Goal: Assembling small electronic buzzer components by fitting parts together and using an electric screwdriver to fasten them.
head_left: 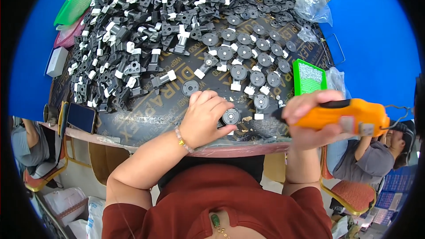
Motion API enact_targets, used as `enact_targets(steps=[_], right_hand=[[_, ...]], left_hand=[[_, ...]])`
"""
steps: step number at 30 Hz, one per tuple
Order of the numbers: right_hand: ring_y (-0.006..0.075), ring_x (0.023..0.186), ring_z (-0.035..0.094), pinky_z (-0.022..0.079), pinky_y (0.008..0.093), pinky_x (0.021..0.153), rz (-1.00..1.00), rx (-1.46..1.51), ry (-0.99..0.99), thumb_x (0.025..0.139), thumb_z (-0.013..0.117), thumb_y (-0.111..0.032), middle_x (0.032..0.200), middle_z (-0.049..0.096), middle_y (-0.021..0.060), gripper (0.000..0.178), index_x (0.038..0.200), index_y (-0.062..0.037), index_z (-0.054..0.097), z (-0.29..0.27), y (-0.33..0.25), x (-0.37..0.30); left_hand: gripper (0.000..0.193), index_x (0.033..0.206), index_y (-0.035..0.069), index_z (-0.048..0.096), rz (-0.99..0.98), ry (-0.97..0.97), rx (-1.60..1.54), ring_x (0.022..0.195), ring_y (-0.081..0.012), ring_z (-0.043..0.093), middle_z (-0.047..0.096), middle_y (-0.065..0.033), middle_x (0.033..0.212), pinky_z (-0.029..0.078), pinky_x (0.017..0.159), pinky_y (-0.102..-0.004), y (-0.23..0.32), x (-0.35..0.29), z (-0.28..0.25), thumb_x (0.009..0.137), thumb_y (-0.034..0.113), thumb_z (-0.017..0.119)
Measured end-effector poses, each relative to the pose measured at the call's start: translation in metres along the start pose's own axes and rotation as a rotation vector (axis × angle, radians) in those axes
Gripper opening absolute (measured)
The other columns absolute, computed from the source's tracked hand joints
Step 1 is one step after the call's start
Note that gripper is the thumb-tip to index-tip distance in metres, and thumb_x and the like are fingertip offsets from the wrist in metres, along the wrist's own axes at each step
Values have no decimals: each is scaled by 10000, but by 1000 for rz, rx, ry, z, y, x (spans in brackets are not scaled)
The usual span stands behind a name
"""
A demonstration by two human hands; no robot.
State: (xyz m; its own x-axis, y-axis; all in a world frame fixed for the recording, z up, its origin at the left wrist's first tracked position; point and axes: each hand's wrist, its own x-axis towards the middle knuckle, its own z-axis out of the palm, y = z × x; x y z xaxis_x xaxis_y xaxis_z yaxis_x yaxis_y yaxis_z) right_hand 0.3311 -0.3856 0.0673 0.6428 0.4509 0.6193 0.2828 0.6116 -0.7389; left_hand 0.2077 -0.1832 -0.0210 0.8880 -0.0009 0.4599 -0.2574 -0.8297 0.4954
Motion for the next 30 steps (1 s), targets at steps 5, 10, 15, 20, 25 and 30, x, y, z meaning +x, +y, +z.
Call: enact_targets(steps=[5,10,15,20,25,30], right_hand=[[156,561,575,506,313,535,153,-93,-72,896,604,-665,730,601,66,648,1132,-81,451,42,23,-9],[163,618,611,528,297,577,219,50,-90,880,695,-558,769,631,101,616,1132,-45,464,42,33,-14],[168,551,581,516,322,539,246,-49,-65,883,652,-634,698,606,85,631,1077,-67,457,49,33,-13],[178,585,612,527,320,561,272,-72,-96,855,749,-543,719,623,94,575,1004,-61,473,54,33,-15],[181,589,615,531,321,574,214,-192,-103,867,749,-515,721,628,103,571,1024,-44,468,55,39,-22],[169,530,584,511,332,510,198,17,-96,900,658,-601,681,604,85,682,1204,-18,476,37,32,-4]], left_hand=[[512,1090,121,686,-6,17,-7,1063,-257,562,658,-21,1023,365,961,-421,1,-1,0,641,288,865],[528,1082,118,691,1,16,4,1084,-252,542,645,-19,1024,365,965,-420,1,0,2,639,334,878],[534,1100,109,690,1,18,12,1089,-252,541,646,-20,1039,363,967,-415,0,-1,2,648,328,872],[492,1088,103,688,-3,-6,-7,1071,-250,543,633,-28,1014,371,955,-412,1,1,1,672,308,851],[474,1077,92,687,1,2,23,1066,-252,545,629,-36,1002,378,952,-410,3,-1,1,685,309,839],[551,1140,102,668,-18,-53,57,1119,-266,534,636,-56,1080,373,967,-427,7,-4,-1,699,383,842]])
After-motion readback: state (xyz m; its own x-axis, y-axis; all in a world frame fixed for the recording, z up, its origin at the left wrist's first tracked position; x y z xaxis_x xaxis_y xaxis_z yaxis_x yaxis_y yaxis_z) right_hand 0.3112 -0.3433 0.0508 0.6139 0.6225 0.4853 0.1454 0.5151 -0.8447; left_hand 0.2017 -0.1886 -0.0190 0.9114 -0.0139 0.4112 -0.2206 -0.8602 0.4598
